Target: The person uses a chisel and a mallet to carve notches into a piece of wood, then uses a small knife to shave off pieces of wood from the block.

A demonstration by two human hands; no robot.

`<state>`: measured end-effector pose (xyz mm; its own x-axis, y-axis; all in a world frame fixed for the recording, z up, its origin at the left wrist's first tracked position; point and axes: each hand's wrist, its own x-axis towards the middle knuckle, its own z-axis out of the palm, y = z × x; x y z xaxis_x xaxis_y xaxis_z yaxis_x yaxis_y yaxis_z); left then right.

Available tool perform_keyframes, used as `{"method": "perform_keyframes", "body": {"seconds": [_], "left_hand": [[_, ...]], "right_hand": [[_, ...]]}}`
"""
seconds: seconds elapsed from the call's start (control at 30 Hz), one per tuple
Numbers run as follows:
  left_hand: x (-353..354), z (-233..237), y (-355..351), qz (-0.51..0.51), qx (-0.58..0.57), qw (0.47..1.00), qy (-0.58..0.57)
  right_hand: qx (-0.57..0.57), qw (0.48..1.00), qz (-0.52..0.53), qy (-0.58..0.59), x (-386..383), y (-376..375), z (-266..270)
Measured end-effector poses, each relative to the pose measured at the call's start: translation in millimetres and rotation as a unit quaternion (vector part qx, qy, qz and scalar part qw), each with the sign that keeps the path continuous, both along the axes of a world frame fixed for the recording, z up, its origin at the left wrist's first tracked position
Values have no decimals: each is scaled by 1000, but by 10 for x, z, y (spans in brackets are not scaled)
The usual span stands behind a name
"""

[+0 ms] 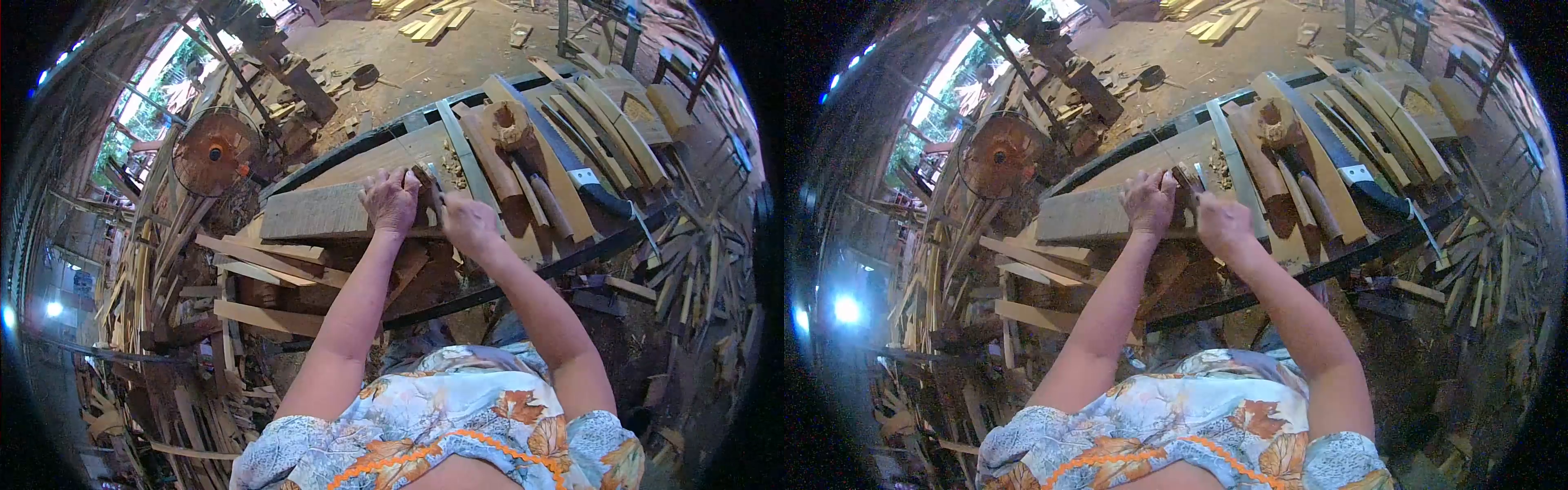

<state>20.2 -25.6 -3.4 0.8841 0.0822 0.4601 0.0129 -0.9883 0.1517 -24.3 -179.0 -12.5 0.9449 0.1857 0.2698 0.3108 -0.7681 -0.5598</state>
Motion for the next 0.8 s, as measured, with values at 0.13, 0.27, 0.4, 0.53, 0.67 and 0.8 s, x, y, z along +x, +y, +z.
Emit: {"method": "perform_keyframes", "body": {"seconds": [0.13, 0.27, 0.4, 0.53, 0.67, 0.8], "left_hand": [[4, -21, 19, -17, 0, 999, -28], [15, -53, 24, -11, 7, 999, -43], [33, -57, 28, -12, 11, 999, -32], [3, 4, 3, 3, 9, 1000, 6], [11, -18, -1, 1, 5, 1000, -4], [-6, -8, 2, 0, -7, 1000, -10]], "right_hand": [[6, 1000, 13, 27, -650, -351, -140], [12, 999, 14, 41, -960, -548, -70], [0, 998, 10, 59, -559, -411, 29], [-64, 997, 42, -34, 25, -47, 73], [-24, 1000, 0, 5, 20, -25, 10], [-14, 999, 22, 33, -685, -427, -178]]}}
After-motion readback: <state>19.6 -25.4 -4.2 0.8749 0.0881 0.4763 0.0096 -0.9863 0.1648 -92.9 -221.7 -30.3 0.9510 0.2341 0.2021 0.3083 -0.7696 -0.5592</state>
